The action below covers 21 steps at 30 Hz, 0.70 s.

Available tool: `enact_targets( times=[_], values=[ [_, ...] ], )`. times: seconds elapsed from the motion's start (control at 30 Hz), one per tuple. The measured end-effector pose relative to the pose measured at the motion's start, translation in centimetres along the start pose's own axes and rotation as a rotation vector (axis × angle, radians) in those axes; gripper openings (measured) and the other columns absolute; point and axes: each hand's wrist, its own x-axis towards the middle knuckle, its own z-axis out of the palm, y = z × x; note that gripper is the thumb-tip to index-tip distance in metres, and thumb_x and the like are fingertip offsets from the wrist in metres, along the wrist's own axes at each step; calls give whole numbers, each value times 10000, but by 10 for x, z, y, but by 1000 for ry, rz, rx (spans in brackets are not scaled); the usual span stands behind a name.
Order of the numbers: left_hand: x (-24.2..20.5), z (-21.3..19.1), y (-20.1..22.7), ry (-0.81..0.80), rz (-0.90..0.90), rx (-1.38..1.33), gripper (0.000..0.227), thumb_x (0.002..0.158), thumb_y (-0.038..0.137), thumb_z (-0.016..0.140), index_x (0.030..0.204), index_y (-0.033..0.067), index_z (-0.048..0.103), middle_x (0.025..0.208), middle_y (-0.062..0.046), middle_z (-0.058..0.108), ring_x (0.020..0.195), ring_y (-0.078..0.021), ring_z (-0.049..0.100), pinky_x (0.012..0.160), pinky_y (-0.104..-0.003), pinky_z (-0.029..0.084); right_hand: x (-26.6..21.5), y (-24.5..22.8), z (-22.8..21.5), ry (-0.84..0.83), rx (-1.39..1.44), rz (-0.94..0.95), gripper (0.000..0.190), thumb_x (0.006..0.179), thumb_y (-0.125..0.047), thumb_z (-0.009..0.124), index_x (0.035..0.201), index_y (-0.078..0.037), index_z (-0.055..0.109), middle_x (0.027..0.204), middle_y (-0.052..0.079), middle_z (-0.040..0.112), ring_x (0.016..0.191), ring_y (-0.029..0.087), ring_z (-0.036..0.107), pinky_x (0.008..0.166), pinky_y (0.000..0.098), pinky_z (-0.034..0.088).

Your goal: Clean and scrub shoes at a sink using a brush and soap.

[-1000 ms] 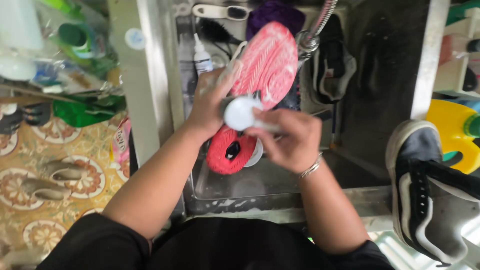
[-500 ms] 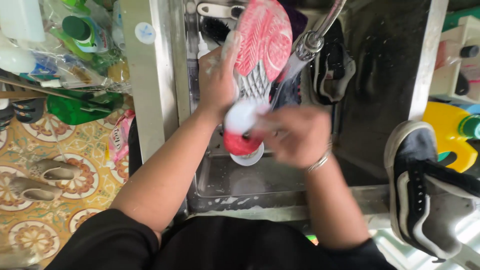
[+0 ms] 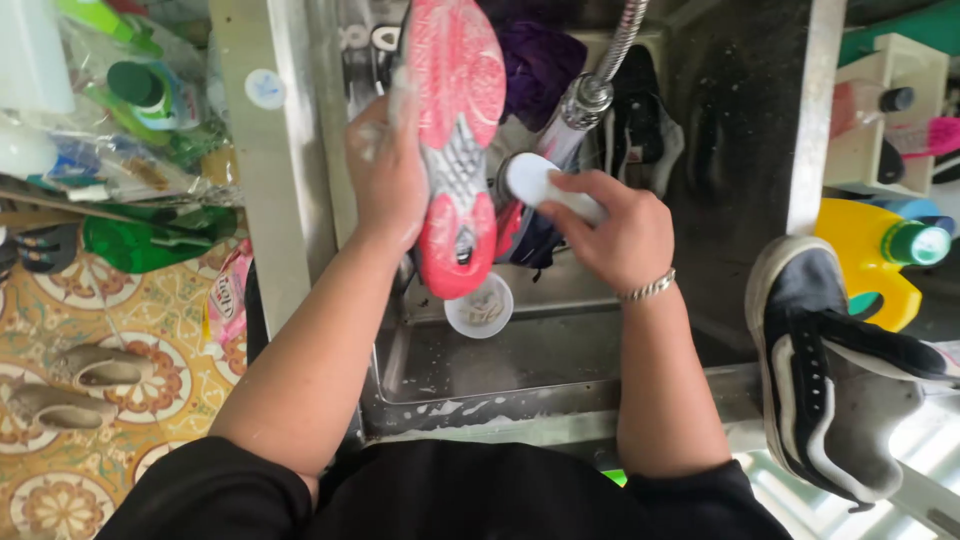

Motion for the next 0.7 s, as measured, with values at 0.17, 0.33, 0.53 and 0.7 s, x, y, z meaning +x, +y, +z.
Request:
enact_targets(
  times=[0.17,0.33,0.53,0.7],
  values=[
    [-3,14,19,-84,-164,114,382,1026,363,659,927,0,726,812,0,678,718,-50,556,641,-278,472,4,46,23,-187,-173,254,244,834,-266,826,1045,-148,799,976,146,773,831,330,741,730,420,563],
    [-10,14,-27,-117,-299,102,378,939,336,697,983,-37,740,807,-42,729,677,-85,641,631,-306,532,20,80,43,288,273,244,328,1050,-154,614,1365,-62,608,1309,147,715,1198,238,730,1038,357,562],
    [-11,19,-51,-98,-697,-261,328,963,251,637,1083,-41,725,953,-115,770,784,-189,741,747,-355,591,29,56,50,-75,1079,2,610,1141,-212,533,1670,-66,269,1607,68,451,1509,200,425,1312,379,300],
    [-16,27,-57,-222,-772,-361,331,1023,261,573,1253,31,637,1065,-87,709,938,-191,697,856,-359,558,21,37,45,-152,1287,93,694,1104,-403,575,1630,-22,331,1565,48,445,1486,212,454,1276,417,326]
  ],
)
